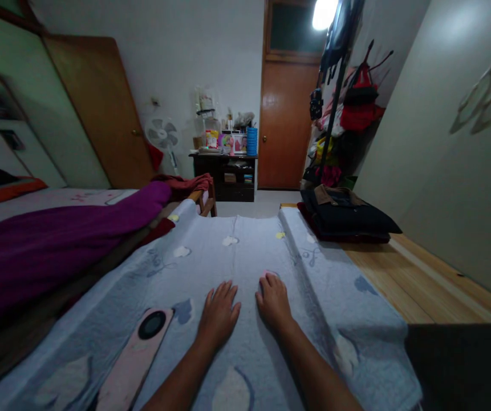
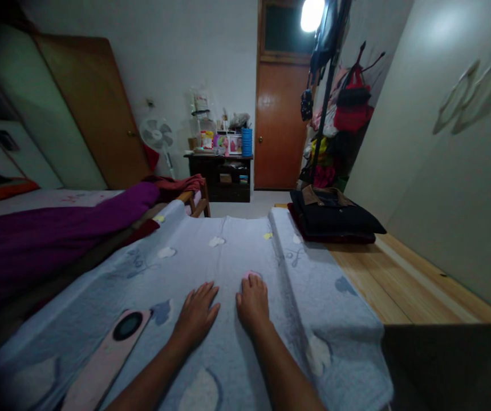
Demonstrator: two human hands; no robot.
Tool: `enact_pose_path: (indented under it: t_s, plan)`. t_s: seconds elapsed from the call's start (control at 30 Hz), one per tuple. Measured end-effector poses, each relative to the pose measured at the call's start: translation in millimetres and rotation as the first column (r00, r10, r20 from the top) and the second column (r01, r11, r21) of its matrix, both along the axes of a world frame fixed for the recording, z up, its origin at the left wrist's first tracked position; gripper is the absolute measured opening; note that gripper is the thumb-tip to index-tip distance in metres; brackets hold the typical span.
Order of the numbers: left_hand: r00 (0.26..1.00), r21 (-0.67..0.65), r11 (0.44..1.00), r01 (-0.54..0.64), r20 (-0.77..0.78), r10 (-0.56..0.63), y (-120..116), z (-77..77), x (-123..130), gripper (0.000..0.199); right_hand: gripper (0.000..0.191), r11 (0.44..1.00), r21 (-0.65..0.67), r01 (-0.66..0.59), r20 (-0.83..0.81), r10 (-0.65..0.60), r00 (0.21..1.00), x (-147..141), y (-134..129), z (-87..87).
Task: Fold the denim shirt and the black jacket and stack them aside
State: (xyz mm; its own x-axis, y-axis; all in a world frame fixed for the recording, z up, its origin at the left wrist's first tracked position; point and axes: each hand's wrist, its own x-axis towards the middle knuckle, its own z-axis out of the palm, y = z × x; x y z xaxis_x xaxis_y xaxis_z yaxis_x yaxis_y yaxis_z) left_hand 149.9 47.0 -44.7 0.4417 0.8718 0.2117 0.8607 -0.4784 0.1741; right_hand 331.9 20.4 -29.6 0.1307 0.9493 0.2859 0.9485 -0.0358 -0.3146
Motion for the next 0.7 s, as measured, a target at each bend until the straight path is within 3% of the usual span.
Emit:
enact_pose_path:
  t_s: [0.17, 0.7]
  plan:
    - [0.998, -0.017, 1.000, -0.004, 0.055, 0.005, -2.5, 0.4, -0.4, 0.045, 0.036, 0.995, 0.098, -0.024, 0.078, 0.017, 0.997, -2.6, -2.9, -6.7]
    - [0.973, -0.075, 0.997, 0.027, 0.230, -0.009, -7.1, 5.4, -6.9, 0.040, 0.031, 0.982, 0.159, -0.097, 0.120, 0.078, 0.990, 11.0, 5.5, -25.3]
